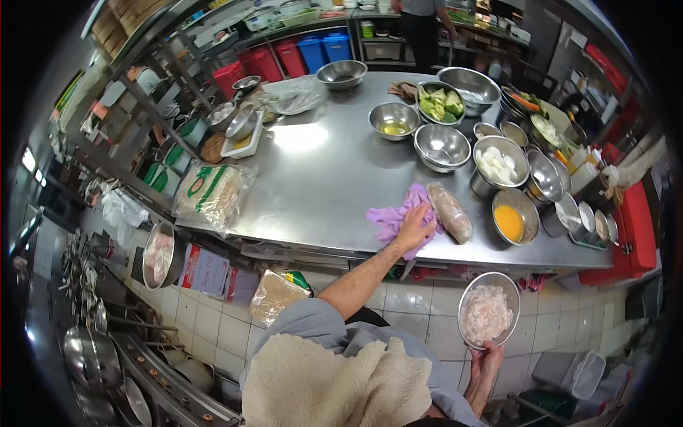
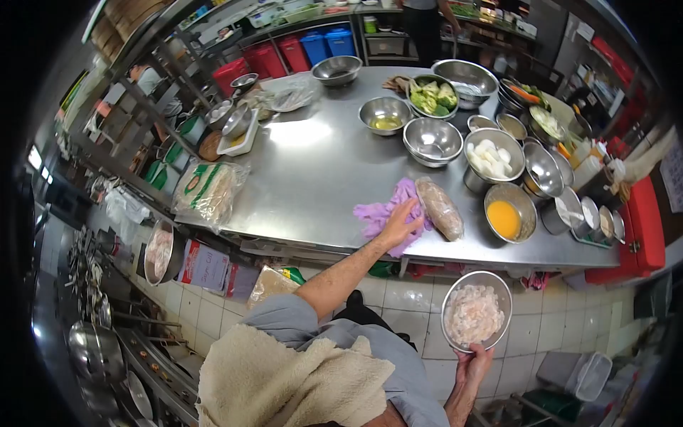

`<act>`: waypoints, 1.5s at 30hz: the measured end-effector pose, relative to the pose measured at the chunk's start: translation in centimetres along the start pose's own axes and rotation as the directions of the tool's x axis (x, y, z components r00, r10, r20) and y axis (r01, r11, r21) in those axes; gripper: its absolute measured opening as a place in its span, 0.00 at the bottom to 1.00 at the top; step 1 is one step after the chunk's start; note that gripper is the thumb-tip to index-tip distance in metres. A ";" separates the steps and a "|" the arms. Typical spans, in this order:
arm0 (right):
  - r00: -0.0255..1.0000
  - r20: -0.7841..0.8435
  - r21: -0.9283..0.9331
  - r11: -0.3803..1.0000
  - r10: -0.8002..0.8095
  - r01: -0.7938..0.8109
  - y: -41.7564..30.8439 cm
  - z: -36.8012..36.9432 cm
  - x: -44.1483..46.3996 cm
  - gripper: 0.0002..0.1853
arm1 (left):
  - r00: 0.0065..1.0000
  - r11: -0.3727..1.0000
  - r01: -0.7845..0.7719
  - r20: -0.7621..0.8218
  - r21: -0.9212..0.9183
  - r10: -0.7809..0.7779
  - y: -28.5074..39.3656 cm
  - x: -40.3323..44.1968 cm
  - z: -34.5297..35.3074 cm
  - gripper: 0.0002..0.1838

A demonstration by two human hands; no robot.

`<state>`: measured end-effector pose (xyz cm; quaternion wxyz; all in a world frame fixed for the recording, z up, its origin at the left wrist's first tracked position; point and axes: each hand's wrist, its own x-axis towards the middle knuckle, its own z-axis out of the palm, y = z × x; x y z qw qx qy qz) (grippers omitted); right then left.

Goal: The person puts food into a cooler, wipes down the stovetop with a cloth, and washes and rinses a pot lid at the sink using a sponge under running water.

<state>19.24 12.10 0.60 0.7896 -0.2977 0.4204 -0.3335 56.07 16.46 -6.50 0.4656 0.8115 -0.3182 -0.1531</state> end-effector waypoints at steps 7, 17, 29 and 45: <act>0.979 0.172 -0.056 0.994 0.107 -0.098 1.6 5.7 0.6 0.34 | 0.951 0.774 0.170 -0.105 -0.610 -0.292 -5.2 2.1 -7.4 0.24; 0.970 0.146 -0.038 0.981 0.196 -0.193 6.3 17.9 3.0 0.33 | 0.633 0.531 -0.197 -0.520 -0.824 -0.574 -21.0 5.8 -32.1 0.11; 0.999 -0.010 0.094 0.995 0.040 -0.039 9.8 18.4 3.2 0.33 | 0.599 0.410 -0.232 -0.461 -0.882 -0.654 -31.3 15.6 -44.3 0.27; 0.923 -0.337 0.416 0.851 -0.184 0.322 4.7 1.1 0.3 0.32 | 0.927 0.513 -0.348 -0.369 -0.785 0.064 6.1 9.8 -15.1 0.13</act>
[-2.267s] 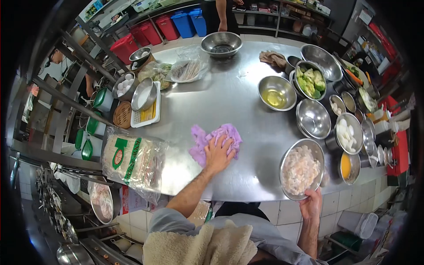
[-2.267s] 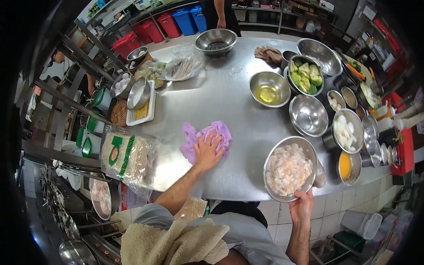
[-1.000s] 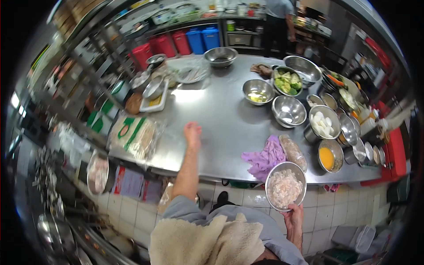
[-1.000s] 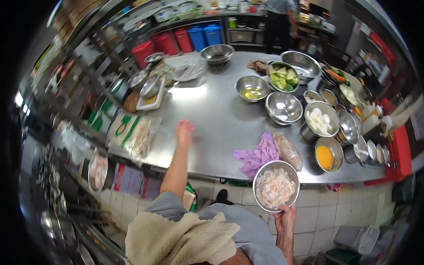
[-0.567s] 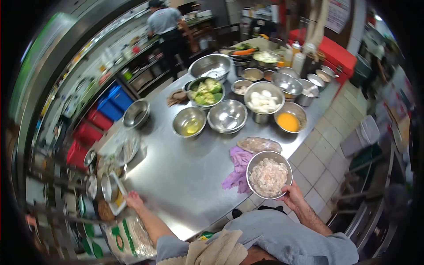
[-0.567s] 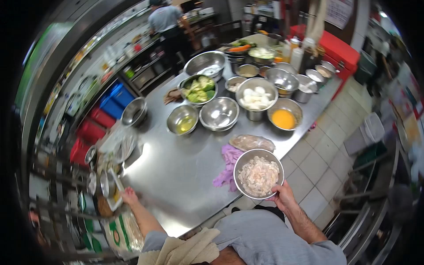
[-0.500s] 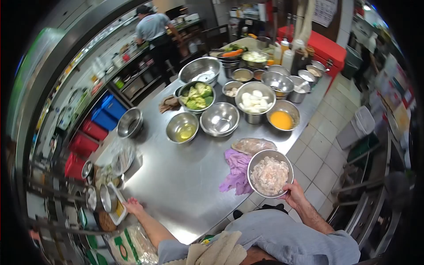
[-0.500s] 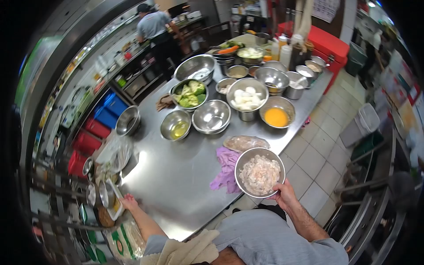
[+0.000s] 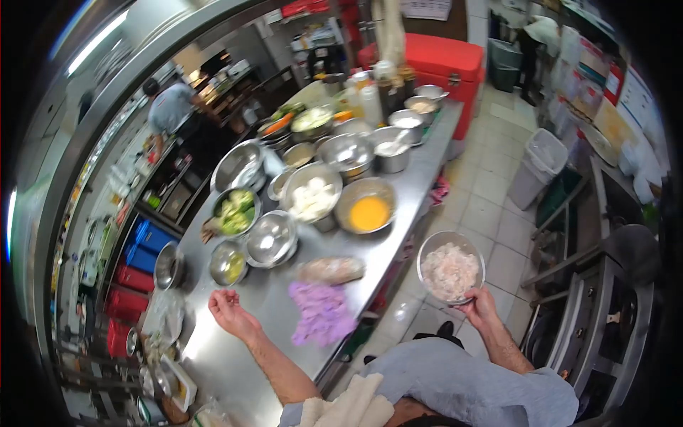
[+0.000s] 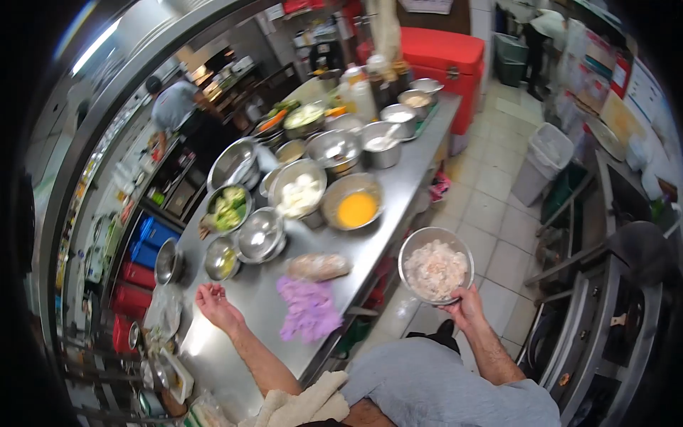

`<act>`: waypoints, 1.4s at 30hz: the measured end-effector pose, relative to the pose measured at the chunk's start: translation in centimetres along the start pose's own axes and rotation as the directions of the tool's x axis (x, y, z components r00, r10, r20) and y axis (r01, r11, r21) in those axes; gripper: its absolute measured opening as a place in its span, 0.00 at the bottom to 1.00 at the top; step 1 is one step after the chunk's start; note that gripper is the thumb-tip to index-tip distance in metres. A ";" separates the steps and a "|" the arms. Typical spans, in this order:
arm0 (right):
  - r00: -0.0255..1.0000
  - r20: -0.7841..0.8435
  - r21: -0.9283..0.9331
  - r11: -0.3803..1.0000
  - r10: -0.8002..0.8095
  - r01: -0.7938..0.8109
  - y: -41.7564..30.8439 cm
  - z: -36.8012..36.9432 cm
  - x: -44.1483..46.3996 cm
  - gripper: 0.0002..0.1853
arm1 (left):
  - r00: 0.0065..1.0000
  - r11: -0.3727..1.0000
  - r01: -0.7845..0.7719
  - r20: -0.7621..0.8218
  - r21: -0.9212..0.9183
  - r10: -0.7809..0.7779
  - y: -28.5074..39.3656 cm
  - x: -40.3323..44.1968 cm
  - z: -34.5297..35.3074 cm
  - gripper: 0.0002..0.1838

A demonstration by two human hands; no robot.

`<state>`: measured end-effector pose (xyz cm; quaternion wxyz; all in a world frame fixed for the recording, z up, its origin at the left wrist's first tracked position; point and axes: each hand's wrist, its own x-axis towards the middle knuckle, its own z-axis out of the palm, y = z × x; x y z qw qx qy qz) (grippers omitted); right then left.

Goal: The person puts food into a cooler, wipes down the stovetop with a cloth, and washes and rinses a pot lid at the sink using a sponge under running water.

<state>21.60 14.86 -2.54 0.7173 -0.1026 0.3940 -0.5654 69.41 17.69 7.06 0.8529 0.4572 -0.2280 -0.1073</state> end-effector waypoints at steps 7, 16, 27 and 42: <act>0.992 -0.108 -0.067 0.996 -0.071 0.064 -9.8 -7.6 2.4 0.34 | 0.924 0.994 -0.024 0.377 -0.107 0.063 -2.9 -12.4 19.5 0.08; 0.951 -0.265 0.049 0.982 -0.161 0.180 -18.6 -13.9 7.6 0.36 | 0.738 0.978 0.174 0.673 -0.113 -0.053 -13.3 -21.7 38.5 0.08; 0.802 -0.500 0.161 0.875 -0.328 0.457 -30.7 -18.5 20.1 0.34 | 0.538 0.885 0.463 0.808 -0.045 -0.240 -26.8 -26.5 65.3 0.08; 0.802 -0.528 0.208 0.873 -0.280 0.442 -52.0 -24.6 43.5 0.35 | 0.309 0.857 0.505 0.905 0.104 -0.292 -39.7 -34.9 92.5 0.08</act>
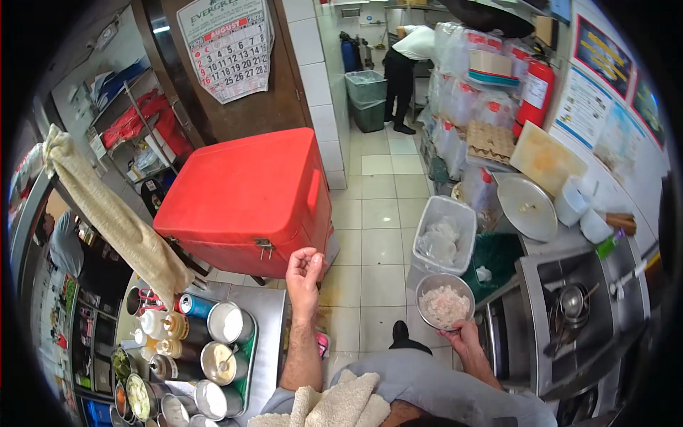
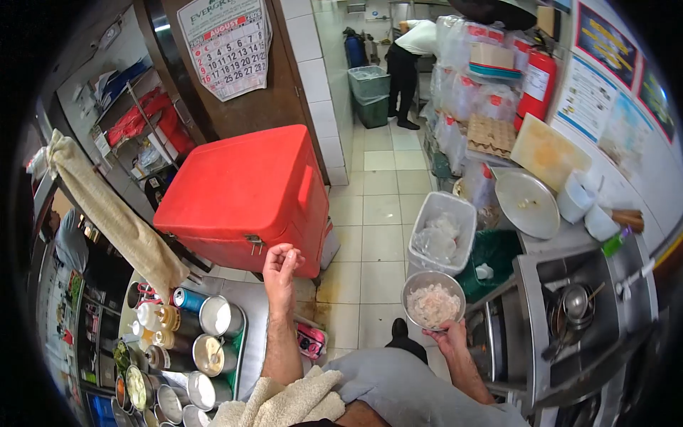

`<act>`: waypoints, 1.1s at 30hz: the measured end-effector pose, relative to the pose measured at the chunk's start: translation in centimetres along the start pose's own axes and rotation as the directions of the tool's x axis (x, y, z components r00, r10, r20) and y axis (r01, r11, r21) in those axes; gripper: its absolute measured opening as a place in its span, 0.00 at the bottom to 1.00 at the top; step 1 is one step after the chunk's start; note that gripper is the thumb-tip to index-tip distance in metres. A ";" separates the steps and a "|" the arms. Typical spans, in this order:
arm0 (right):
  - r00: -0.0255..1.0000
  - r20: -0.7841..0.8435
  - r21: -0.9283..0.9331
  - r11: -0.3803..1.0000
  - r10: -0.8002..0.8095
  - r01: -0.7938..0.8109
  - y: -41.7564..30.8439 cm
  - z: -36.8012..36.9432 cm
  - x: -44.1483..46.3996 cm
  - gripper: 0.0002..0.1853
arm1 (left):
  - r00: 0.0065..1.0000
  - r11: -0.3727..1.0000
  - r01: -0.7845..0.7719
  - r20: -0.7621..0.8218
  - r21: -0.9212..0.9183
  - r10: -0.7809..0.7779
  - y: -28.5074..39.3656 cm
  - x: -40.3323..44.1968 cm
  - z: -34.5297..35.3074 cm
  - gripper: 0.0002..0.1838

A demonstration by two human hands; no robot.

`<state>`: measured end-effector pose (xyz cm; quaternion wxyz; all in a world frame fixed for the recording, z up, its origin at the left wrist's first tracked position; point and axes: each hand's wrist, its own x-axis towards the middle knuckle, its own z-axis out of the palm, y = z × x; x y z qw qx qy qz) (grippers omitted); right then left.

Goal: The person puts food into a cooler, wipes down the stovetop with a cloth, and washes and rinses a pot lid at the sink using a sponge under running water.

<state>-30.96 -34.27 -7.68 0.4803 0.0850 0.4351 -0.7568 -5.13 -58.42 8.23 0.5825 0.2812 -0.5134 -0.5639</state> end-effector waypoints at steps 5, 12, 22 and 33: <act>0.987 0.145 -0.151 0.988 0.068 -0.045 -6.3 9.5 9.9 0.36 | 0.986 1.000 0.016 -0.163 -0.010 -0.017 -2.5 7.7 3.3 0.09; 0.921 0.352 -0.249 0.965 0.168 -0.080 -9.2 21.6 22.8 0.37 | 0.949 0.971 0.184 -0.229 -0.154 -0.216 -8.9 17.0 5.8 0.15; 0.884 0.337 -0.396 0.901 0.323 -0.178 -6.7 35.6 36.8 0.28 | 0.840 0.720 0.341 -0.147 -0.605 -0.522 -17.2 31.2 5.8 0.21; 0.821 0.450 -0.502 0.860 0.351 -0.092 -6.1 52.2 53.3 0.27 | 0.805 0.492 0.234 -0.117 -0.838 -0.582 -21.4 39.7 4.9 0.22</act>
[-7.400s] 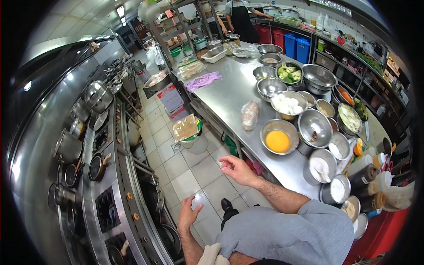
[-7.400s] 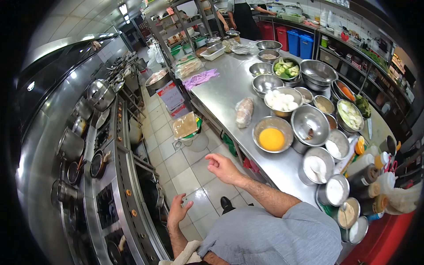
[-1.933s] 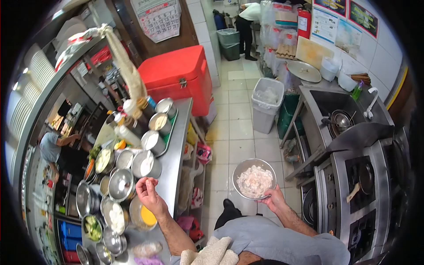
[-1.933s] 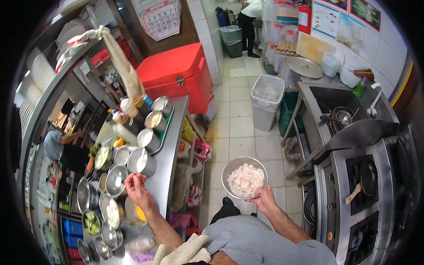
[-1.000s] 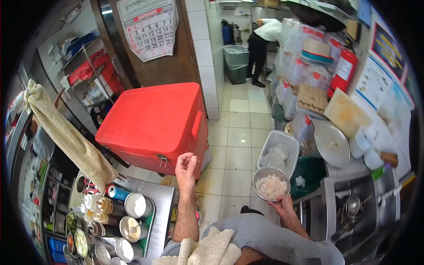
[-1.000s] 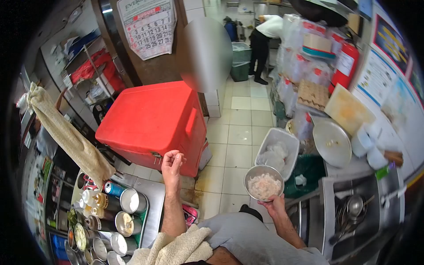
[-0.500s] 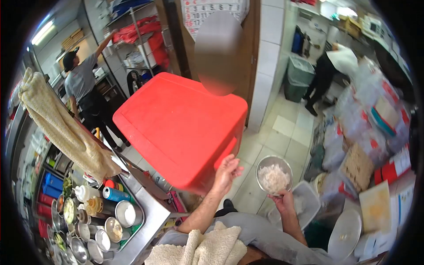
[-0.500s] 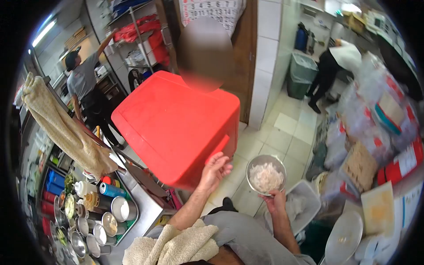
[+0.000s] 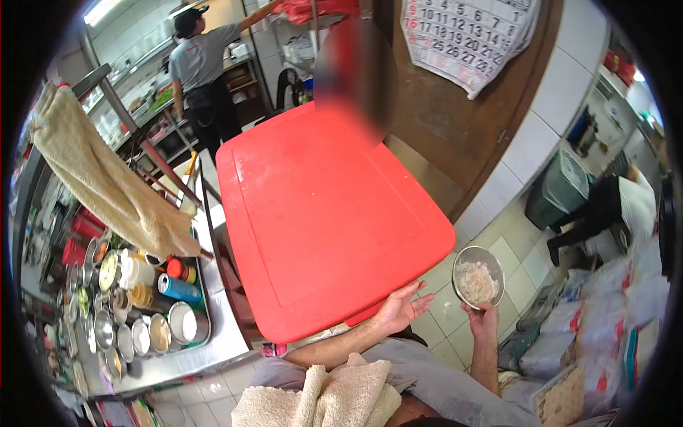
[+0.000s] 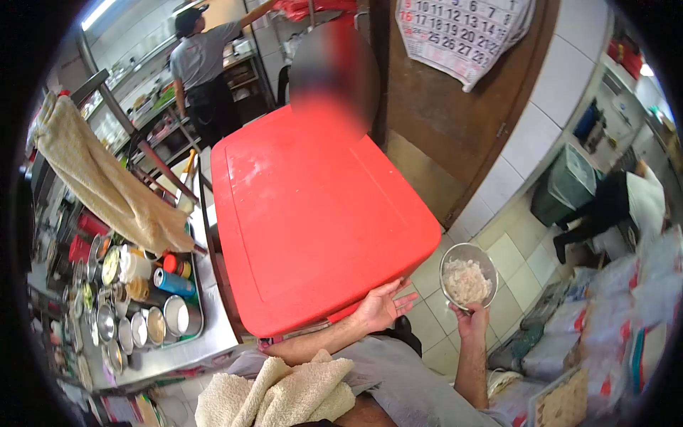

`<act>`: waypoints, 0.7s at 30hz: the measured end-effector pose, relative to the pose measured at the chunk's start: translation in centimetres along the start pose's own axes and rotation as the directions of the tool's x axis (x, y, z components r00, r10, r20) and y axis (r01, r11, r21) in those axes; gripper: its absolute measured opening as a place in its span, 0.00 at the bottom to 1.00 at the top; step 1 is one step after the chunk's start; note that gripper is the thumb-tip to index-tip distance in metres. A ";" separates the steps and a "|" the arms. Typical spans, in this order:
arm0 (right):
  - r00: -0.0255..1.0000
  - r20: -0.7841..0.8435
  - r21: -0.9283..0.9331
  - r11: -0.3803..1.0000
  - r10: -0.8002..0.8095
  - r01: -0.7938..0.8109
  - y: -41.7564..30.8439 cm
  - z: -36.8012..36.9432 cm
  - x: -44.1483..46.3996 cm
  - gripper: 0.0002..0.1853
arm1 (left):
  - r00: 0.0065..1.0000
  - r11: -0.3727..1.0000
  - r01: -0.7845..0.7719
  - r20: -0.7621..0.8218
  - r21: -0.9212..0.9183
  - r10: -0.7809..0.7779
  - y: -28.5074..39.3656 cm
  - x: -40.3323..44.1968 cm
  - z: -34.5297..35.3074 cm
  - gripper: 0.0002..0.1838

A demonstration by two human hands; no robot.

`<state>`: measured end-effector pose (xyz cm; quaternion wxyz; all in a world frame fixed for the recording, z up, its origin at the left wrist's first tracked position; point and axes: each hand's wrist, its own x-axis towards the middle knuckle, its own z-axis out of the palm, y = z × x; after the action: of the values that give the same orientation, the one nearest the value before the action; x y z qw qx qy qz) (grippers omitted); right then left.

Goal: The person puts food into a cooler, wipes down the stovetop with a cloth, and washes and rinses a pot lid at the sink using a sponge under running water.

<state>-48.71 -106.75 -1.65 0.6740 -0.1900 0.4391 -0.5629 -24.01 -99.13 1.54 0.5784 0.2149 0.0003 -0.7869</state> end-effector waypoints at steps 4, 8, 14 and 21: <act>0.998 0.011 -0.085 0.994 0.066 -0.065 -3.4 1.8 7.9 0.27 | 0.990 0.988 -0.130 -0.066 -0.080 0.124 -1.5 1.9 0.9 0.14; 0.991 0.077 -0.172 0.980 0.112 -0.097 -7.6 5.2 13.4 0.33 | 0.917 0.915 -0.395 -0.092 -0.084 0.388 -3.2 4.1 1.2 0.11; 0.942 0.327 -0.238 0.971 0.079 0.002 -10.2 13.2 17.6 0.34 | 0.529 0.533 -0.785 -0.106 0.315 0.842 -1.9 0.9 8.2 0.18; 0.770 0.602 -0.285 0.958 0.210 -0.038 -7.4 23.6 16.3 0.31 | 0.071 0.053 -0.979 0.087 0.195 0.994 3.4 -8.5 13.9 0.36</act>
<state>-34.41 -129.60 10.54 0.7869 -0.4219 0.2708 -0.3598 -23.57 -95.99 17.86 0.9330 0.2424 -0.2055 -0.1690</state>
